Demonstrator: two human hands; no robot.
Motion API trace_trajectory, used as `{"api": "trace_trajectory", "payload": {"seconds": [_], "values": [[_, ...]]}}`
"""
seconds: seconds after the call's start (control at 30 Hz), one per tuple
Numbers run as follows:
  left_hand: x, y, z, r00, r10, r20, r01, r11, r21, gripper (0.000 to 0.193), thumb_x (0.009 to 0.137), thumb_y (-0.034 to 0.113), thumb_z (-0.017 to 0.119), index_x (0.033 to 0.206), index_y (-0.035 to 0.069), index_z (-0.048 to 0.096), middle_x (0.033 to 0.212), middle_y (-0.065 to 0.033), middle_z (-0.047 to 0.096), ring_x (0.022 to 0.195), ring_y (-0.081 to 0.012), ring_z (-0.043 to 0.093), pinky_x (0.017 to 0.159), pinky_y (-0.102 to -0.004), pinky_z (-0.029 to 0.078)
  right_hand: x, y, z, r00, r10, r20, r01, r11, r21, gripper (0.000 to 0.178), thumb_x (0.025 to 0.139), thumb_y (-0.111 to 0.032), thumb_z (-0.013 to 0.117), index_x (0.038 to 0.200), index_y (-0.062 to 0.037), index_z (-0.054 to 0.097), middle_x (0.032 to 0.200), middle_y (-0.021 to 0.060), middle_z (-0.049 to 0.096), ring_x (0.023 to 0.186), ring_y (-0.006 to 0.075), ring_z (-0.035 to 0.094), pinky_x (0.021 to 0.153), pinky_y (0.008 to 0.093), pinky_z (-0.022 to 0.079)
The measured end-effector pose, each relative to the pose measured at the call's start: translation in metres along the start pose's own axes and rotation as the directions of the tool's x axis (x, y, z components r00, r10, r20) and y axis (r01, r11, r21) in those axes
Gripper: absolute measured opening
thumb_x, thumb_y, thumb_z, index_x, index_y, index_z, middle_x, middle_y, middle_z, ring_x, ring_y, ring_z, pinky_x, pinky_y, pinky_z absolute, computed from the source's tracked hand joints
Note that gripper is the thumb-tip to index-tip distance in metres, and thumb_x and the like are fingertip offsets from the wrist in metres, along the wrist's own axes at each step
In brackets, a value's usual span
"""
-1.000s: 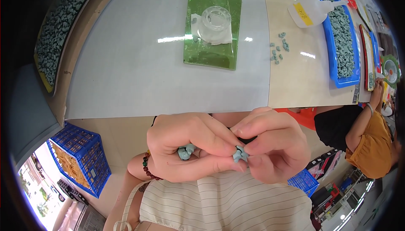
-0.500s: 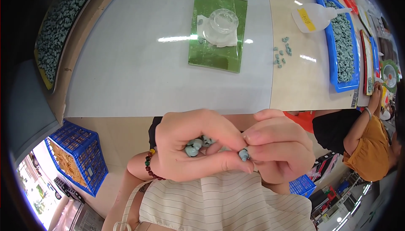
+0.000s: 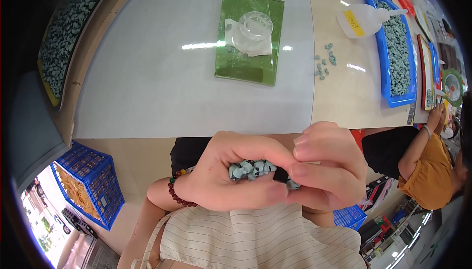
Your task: The person picks up small components from the table and fits them together by hand.
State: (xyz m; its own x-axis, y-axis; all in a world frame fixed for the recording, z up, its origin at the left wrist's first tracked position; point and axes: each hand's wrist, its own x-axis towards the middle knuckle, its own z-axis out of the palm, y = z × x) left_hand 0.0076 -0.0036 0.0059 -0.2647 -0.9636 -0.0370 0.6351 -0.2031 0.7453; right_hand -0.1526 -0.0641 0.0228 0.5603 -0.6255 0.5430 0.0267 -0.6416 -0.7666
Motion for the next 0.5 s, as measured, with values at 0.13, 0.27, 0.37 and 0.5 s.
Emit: {"api": "trace_trajectory", "payload": {"seconds": [0.13, 0.27, 0.37, 0.5], "values": [[-0.001, 0.004, -0.005, 0.991, -0.13, -0.004, 0.13, 0.99, 0.057, 0.018, 0.069, -0.002, 0.06, 0.087, 0.001, 0.062, 0.079, -0.0005, 0.062, 0.068, -0.0032, 0.051, 0.061, -0.0192, 0.041, -0.001, 0.002, -0.003, 0.99, -0.119, 0.077, 0.13, 0.977, -0.17, 0.034, 0.062, -0.02, 0.075, 0.087, -0.0012, 0.062, 0.089, 0.013, 0.06, 0.077, 0.0248, 0.058, 0.062, 0.0346, 0.048], [0.002, 0.006, 0.0, 0.982, -0.167, -0.084, 0.172, 0.984, 0.054, 0.02, 0.058, -0.001, 0.063, 0.078, -0.003, 0.062, 0.077, -0.0097, 0.064, 0.07, -0.0135, 0.058, 0.062, -0.0242, 0.044, 0.003, -0.006, -0.007, 0.995, -0.077, 0.066, 0.089, 0.975, -0.205, 0.031, 0.055, -0.006, 0.076, 0.084, -0.0012, 0.067, 0.09, 0.0087, 0.063, 0.073, 0.0194, 0.061, 0.059, 0.028, 0.048], [-0.001, 0.001, -0.001, 0.983, -0.143, -0.119, 0.147, 0.989, 0.028, 0.016, 0.058, -0.002, 0.063, 0.073, -0.002, 0.06, 0.073, -0.0079, 0.062, 0.067, -0.0125, 0.056, 0.059, -0.0233, 0.043, -0.002, -0.001, -0.002, 0.987, -0.103, 0.126, 0.126, 0.972, -0.197, 0.03, 0.065, -0.015, 0.073, 0.088, 0.0013, 0.062, 0.09, 0.0143, 0.06, 0.077, 0.0247, 0.059, 0.062, 0.0351, 0.049], [-0.002, 0.002, -0.002, 0.979, -0.158, -0.126, 0.159, 0.987, 0.002, 0.012, 0.058, -0.003, 0.062, 0.069, 0.0, 0.057, 0.07, -0.0056, 0.06, 0.065, -0.0119, 0.054, 0.058, -0.0234, 0.042, -0.004, 0.0, 0.005, 0.991, -0.124, 0.057, 0.132, 0.975, -0.178, 0.028, 0.066, -0.012, 0.072, 0.087, 0.0022, 0.062, 0.09, 0.0158, 0.061, 0.075, 0.0248, 0.06, 0.061, 0.0351, 0.049]]}}
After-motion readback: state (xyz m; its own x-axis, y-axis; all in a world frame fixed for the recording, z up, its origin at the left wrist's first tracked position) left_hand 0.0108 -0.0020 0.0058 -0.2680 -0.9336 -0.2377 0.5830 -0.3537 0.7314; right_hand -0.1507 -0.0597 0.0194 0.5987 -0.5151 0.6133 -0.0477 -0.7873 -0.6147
